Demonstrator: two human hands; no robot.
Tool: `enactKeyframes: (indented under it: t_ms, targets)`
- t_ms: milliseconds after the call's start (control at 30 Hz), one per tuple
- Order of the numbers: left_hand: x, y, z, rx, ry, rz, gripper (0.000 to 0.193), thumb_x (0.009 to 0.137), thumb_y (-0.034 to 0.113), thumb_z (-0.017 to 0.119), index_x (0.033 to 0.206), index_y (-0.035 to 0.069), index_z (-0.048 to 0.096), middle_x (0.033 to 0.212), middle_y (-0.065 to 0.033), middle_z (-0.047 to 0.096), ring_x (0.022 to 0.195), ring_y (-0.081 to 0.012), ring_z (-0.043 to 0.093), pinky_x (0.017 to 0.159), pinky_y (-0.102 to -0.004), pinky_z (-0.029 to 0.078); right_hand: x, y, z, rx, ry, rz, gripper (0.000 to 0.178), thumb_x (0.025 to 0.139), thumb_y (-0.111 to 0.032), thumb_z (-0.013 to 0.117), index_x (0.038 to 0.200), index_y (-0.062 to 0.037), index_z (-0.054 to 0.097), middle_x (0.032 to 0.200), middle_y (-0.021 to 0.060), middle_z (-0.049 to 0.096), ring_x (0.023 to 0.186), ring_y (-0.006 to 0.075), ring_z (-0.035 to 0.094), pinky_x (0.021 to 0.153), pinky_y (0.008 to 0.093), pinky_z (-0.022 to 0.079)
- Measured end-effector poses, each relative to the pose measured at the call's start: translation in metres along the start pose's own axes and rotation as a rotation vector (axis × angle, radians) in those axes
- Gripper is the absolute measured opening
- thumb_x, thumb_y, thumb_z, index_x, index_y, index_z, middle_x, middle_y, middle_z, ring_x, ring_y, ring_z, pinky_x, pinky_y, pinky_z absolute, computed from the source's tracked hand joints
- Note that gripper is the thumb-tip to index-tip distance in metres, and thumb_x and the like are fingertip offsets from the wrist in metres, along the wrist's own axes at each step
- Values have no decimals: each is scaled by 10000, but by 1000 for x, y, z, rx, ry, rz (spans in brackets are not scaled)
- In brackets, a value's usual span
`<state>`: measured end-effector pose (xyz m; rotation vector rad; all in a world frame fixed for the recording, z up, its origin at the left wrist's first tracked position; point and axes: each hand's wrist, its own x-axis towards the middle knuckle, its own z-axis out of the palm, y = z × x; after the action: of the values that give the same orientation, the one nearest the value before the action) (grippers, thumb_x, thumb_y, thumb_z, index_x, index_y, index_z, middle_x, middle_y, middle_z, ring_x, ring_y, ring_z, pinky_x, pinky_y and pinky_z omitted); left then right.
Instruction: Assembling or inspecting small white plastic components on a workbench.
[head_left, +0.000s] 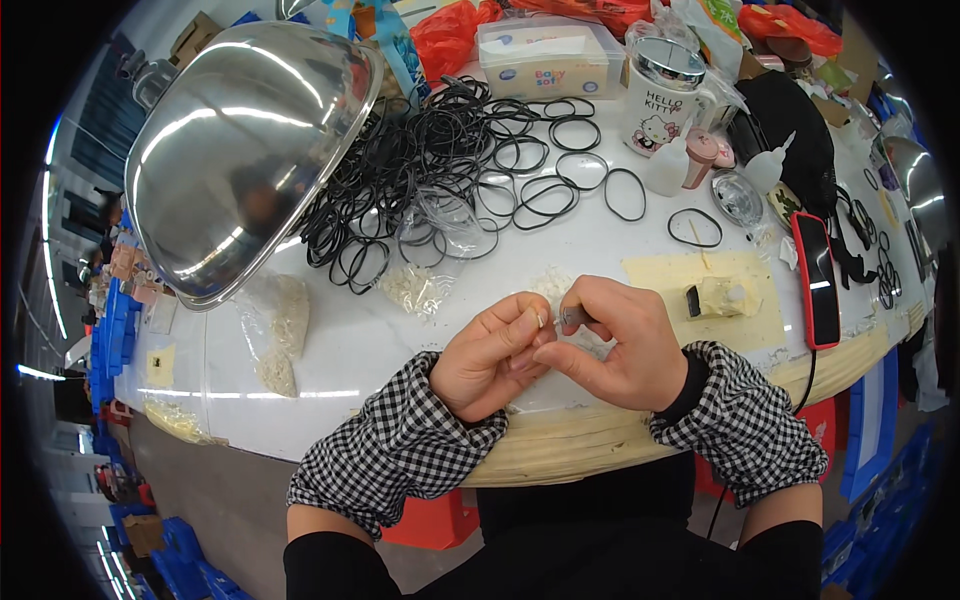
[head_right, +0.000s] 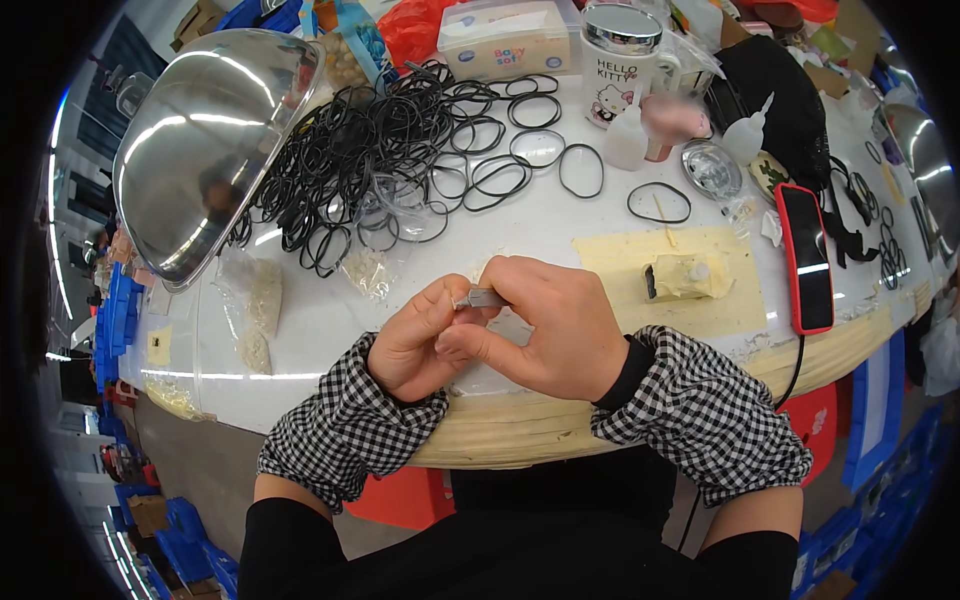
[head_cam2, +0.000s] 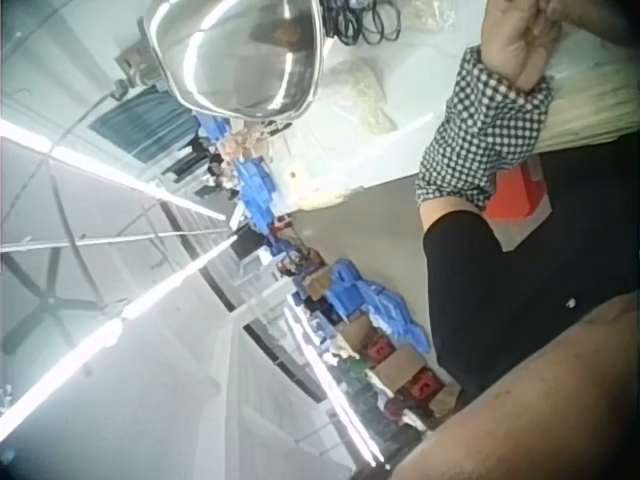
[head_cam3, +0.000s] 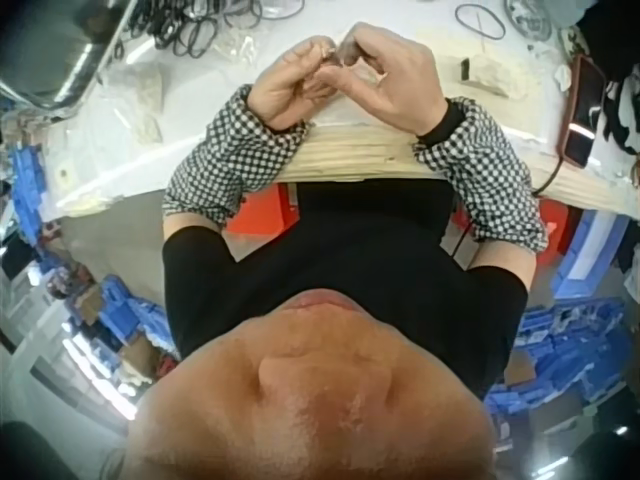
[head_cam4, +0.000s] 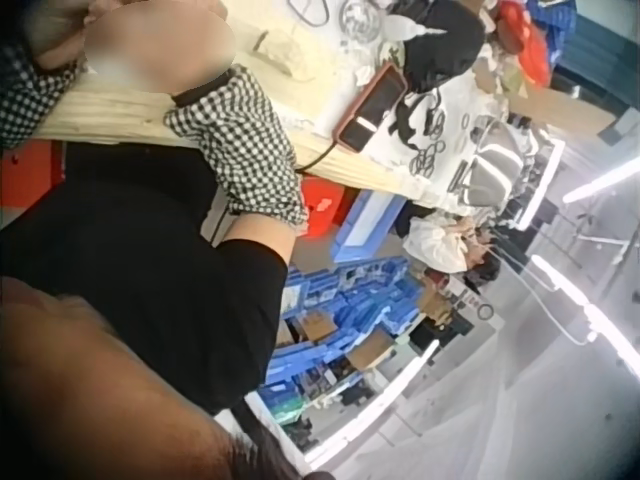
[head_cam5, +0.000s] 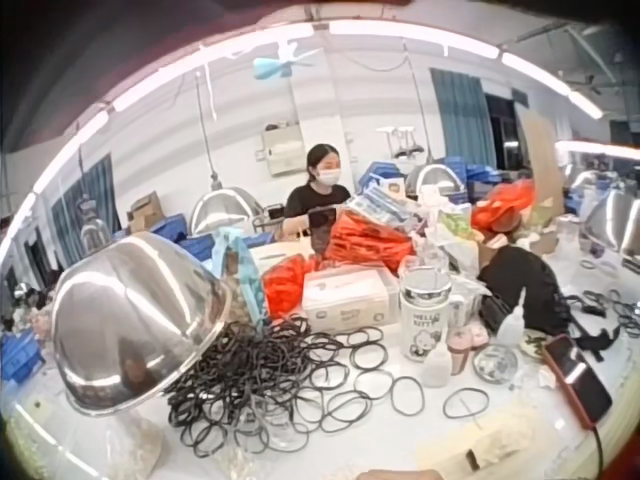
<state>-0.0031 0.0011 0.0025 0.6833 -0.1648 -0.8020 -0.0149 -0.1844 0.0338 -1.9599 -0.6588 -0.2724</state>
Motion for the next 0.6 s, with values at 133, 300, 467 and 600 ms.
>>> enactKeyframes:
  t_ms: [133,300,467,600]
  targets:
    - [1,-2,-3,83,-1,0,235,960,204,484,1067,-5,503,820,-13,508,616,-35,362,619,-186,352,-3,2,5,95,66,44,194,800,-171,675,804,-36,535,699,78,555,567,195,541,504,279,419]
    - [5,0,3,193,114,-19,302,954,193,458,1091,-70,515,712,21,449,588,-31,353,588,-181,330,-5,2,-3,129,22,120,150,826,-144,615,847,-21,532,728,108,569,616,254,570,565,329,453]
    - [6,-1,5,128,69,-14,152,957,158,438,933,24,506,794,-18,488,614,-56,377,582,-203,332,-8,7,-4,115,38,75,126,827,-132,578,855,-16,536,751,124,582,662,276,583,587,341,457]
    - [5,-1,3,0,69,-24,182,951,183,414,969,15,483,844,-26,475,635,-76,395,579,-210,343,-10,10,-3,107,101,24,97,812,-82,587,854,-7,541,747,120,582,654,269,579,589,329,457]
